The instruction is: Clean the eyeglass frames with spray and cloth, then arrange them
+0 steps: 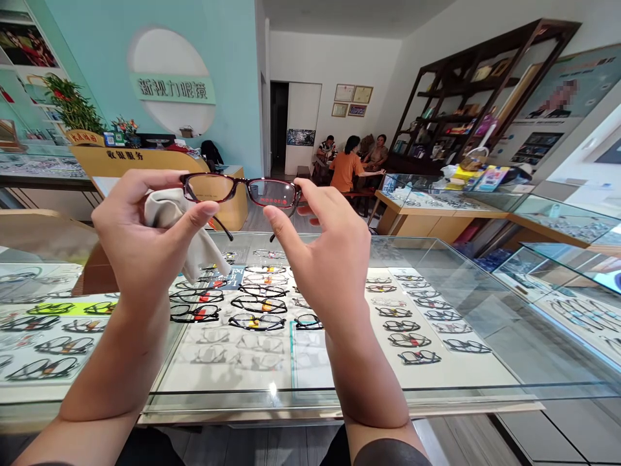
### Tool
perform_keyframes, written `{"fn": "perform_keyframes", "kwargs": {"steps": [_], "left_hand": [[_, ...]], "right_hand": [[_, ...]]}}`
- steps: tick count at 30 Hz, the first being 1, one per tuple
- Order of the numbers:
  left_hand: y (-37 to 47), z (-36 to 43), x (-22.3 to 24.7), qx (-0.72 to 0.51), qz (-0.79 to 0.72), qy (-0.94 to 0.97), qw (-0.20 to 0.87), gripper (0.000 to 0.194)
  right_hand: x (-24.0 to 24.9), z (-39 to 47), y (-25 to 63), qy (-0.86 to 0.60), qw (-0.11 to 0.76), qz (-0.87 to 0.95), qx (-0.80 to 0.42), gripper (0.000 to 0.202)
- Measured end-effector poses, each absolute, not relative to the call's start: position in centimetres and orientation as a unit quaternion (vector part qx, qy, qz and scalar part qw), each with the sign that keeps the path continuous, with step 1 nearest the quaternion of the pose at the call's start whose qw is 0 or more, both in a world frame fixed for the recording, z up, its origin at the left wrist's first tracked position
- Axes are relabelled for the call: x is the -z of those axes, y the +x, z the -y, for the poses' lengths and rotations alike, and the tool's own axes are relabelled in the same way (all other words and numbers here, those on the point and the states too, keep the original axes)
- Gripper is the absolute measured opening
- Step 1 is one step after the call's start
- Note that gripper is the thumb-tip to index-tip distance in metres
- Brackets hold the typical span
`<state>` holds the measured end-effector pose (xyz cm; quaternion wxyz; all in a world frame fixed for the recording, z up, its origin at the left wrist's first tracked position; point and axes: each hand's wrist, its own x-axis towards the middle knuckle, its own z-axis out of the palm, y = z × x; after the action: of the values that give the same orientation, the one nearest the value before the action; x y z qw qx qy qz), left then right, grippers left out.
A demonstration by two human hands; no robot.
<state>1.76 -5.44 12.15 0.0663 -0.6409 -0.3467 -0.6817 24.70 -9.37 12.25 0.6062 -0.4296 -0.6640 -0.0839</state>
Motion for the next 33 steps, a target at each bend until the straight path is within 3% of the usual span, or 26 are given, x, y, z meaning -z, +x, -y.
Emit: {"fn": "perform_keyframes", "kwargs": {"steps": [18, 25, 33], "left_hand": [[1.8, 4.8, -12.1, 0.676, 0.358, -0.643, 0.041, 0.068], [2.5, 4.0, -11.7, 0.694, 0.349, -0.629, -0.027, 0.072], [2.6, 1.6, -10.7, 0.718, 0.28, -0.637, 0.018, 0.07]], "right_hand": [[-12.2, 9.1, 24.5, -0.396, 0.633, 0.661, 0.082, 0.038], [-11.8, 8.7, 23.7, -0.378, 0.641, 0.656, 0.125, 0.036], [-11.0, 7.3, 23.4, -0.312, 0.653, 0.664, 0.186, 0.041]]}}
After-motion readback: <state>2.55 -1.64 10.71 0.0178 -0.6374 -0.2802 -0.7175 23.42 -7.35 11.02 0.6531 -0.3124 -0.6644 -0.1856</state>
